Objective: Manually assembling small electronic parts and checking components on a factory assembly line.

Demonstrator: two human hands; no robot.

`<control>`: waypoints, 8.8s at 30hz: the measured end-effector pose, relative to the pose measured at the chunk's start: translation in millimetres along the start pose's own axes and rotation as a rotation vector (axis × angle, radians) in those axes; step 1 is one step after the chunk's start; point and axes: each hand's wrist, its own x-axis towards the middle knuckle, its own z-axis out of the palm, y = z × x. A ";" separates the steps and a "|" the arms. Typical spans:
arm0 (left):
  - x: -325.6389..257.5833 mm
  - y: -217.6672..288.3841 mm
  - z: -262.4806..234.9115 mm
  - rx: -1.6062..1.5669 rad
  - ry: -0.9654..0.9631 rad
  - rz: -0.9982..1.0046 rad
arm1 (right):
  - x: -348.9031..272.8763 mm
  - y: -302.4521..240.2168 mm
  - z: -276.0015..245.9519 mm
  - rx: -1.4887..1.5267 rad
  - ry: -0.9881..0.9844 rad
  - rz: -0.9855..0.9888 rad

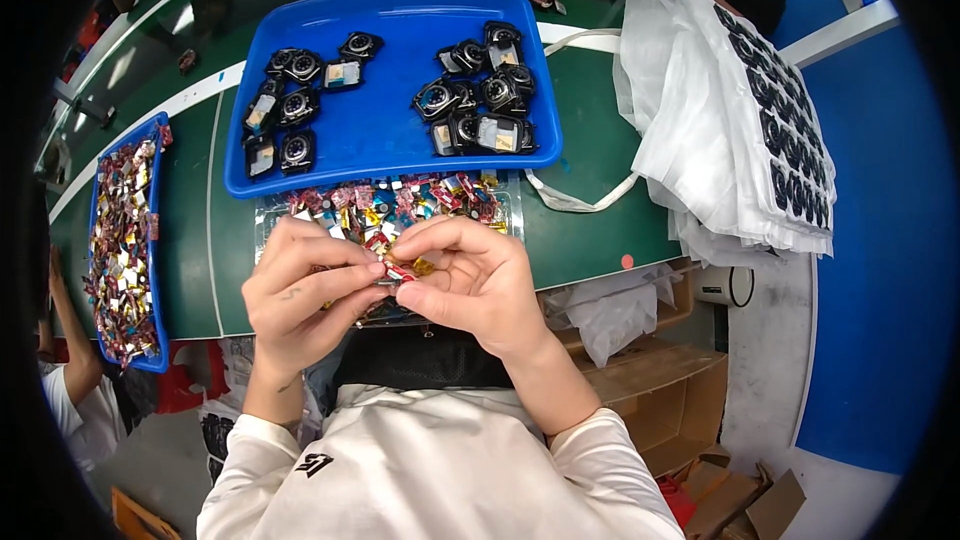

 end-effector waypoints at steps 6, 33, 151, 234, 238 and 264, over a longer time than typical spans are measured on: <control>-9.8 1.1 -2.1 -0.185 0.010 -0.263 | -0.5 0.9 -4.5 -0.160 -0.095 -0.096; -23.4 43.9 13.3 -0.159 -0.035 -0.355 | -35.1 -11.1 10.2 -0.589 0.057 -0.237; 165.9 -46.2 -40.5 -0.327 0.184 -0.542 | 197.1 -83.2 28.6 -0.602 -0.032 -0.503; 164.7 -43.8 -87.7 -0.183 0.142 -0.347 | 276.6 -81.1 -137.2 -1.474 0.452 -0.429; 163.6 -44.0 -90.3 -0.120 0.140 -0.392 | 218.9 -80.5 4.0 -1.222 -0.182 -0.414; 161.2 -34.6 -95.6 -0.233 0.082 -0.387 | 146.5 -67.4 57.7 -0.797 -0.542 -0.050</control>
